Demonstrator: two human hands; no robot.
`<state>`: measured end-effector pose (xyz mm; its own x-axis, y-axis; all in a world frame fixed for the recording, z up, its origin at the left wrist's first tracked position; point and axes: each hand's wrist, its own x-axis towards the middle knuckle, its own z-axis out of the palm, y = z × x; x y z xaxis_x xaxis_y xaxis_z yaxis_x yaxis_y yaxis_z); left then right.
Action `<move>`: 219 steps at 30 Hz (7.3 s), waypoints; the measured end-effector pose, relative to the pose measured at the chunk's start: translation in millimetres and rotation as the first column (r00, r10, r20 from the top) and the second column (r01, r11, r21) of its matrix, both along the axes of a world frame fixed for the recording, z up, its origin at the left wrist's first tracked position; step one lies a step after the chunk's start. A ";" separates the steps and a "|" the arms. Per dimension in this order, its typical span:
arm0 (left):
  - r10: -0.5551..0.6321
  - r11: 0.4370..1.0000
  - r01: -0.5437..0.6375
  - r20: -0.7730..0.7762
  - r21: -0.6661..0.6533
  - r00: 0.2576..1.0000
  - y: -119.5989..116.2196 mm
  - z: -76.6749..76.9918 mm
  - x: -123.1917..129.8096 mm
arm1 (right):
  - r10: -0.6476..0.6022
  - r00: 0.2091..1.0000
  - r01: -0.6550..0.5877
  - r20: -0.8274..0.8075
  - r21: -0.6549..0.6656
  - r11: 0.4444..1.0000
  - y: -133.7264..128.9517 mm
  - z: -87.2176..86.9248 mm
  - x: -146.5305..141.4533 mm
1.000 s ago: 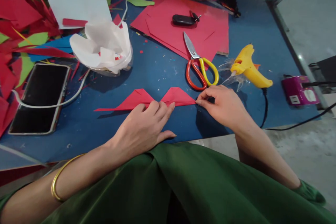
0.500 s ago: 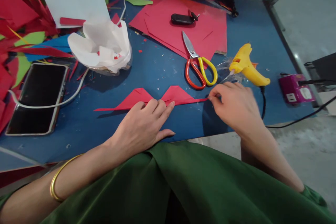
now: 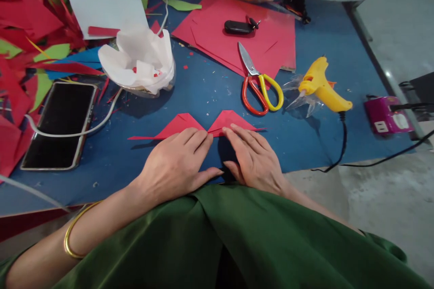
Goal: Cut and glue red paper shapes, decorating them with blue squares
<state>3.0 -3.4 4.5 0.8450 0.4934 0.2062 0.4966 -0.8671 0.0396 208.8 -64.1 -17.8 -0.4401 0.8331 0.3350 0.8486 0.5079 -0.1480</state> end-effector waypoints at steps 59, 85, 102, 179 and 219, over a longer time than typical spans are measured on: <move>0.089 0.995 -0.085 0.120 -0.043 0.989 -11.2 -5.8 -7.7 | 0.119 0.993 -0.119 -0.011 0.013 0.993 10.3 4.3 -10.6; 0.598 0.770 -0.535 0.099 -0.348 0.796 17.3 0.3 -33.0 | 0.220 0.966 -0.212 0.137 -0.069 0.975 22.8 4.6 -24.7; 0.606 0.760 -0.542 0.088 -0.358 0.791 23.6 3.3 -56.5 | 0.208 0.954 -0.187 0.218 -0.113 0.976 23.2 8.9 -31.6; 0.929 0.280 0.464 0.358 -0.841 0.090 90.7 2.7 50.4 | -0.033 0.991 -0.044 0.127 0.560 0.828 122.2 30.7 -17.2; 0.781 0.380 0.324 0.488 -0.867 0.390 88.4 3.0 51.0 | -0.476 0.327 -0.149 -0.816 -0.543 0.827 133.1 40.0 5.4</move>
<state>54.0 85.0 7.5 0.3117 0.9495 -0.0369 -0.1210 0.0782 0.9896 214.2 68.9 22.2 0.0442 0.9987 -0.0259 0.0641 -0.0288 -0.9975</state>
